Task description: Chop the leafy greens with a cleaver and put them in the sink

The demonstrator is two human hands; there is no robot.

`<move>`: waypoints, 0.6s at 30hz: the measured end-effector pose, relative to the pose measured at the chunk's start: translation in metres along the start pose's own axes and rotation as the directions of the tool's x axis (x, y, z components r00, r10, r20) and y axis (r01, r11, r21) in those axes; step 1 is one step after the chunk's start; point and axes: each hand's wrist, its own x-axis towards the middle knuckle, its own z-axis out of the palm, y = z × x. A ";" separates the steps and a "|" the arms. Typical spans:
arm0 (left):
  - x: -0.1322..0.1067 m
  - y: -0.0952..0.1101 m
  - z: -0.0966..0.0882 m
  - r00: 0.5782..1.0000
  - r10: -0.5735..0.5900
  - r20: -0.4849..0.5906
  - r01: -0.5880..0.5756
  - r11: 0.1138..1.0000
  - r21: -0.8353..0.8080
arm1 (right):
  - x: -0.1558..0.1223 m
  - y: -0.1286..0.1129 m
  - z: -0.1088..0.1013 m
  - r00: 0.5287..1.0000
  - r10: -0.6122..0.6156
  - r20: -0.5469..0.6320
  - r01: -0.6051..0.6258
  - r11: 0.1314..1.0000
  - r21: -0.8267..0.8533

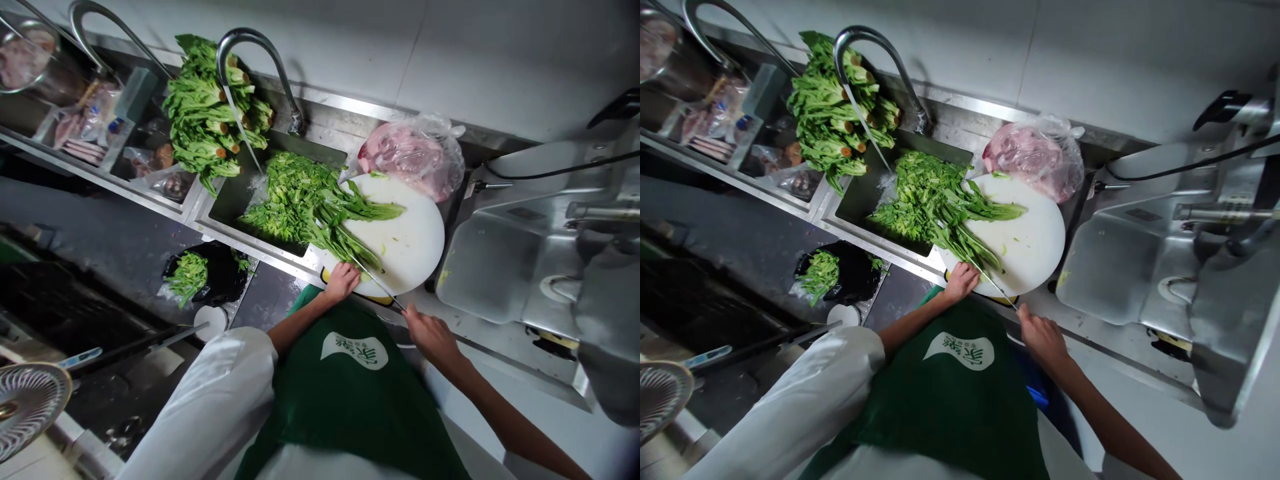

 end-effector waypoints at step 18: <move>-0.014 -0.007 0.008 0.999 -0.032 0.038 0.033 0.999 -0.016 | 0.009 0.000 0.020 0.996 -0.085 0.015 0.086 0.991 -0.107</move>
